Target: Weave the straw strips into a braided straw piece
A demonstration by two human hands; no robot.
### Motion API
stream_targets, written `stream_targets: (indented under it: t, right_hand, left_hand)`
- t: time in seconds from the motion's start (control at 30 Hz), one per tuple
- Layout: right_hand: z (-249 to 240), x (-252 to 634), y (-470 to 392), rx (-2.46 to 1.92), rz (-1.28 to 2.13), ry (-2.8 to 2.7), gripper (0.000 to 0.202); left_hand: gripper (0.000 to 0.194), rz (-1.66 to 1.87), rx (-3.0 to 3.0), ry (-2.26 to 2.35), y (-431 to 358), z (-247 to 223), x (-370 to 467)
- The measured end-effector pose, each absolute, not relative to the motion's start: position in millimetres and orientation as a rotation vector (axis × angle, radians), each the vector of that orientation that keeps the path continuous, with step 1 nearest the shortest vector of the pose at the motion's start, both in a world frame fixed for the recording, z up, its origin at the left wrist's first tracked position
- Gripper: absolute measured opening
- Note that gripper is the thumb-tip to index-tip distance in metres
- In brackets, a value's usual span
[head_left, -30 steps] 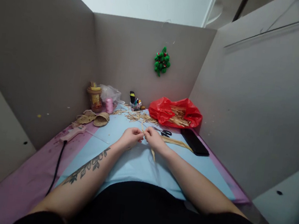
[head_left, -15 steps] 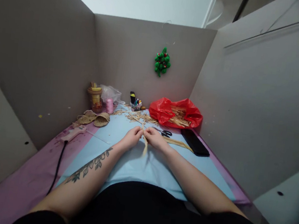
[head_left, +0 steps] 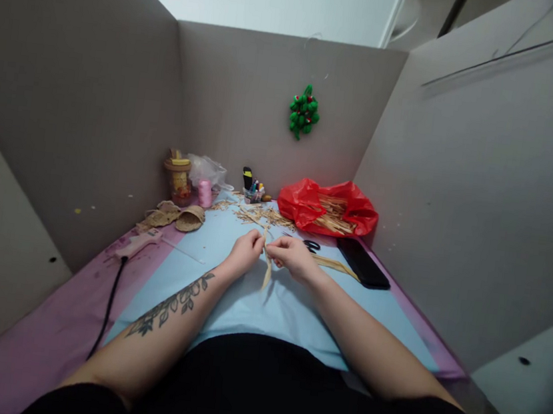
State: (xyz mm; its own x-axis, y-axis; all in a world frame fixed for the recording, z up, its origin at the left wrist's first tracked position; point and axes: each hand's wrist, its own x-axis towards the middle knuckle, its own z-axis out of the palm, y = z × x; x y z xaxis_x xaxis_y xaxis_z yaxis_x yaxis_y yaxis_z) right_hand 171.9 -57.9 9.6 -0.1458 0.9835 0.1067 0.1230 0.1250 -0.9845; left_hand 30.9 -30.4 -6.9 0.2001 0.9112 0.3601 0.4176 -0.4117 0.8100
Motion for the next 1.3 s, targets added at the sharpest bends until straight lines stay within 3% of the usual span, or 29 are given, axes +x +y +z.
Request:
stream_targets:
  t: [0.23, 0.4, 0.57, 0.7, 0.9, 1.3]
  right_hand:
    - [0, 155, -69, -1.255, 0.355, -1.877, 0.016]
    - [-2, 145, -77, -1.344, 0.09, -2.11, 0.017]
    - [1, 152, -79, -1.156, 0.203, -2.086, 0.02]
    - [4, 166, -64, -1.122, 0.36, -1.683, 0.021]
    - [0, 161, -49, -0.983, 1.05, -1.469, 0.029]
    - [0, 165, -51, -1.185, 0.718, -1.539, 0.016]
  left_hand:
    - [0.016, 1.162, 1.513, 1.02, -30, -9, 33]
    - [0.018, 1.179, 1.45, 1.078, -25, -13, 31]
    - [0.02, 1.185, 1.418, 1.017, -23, -9, 26]
    - [0.021, 1.148, 1.443, 0.974, -28, -3, 27]
    - [0.021, 1.146, 1.61, 1.02, -37, 0, 33]
    - [0.024, 1.161, 1.934, 1.21, -32, -4, 27]
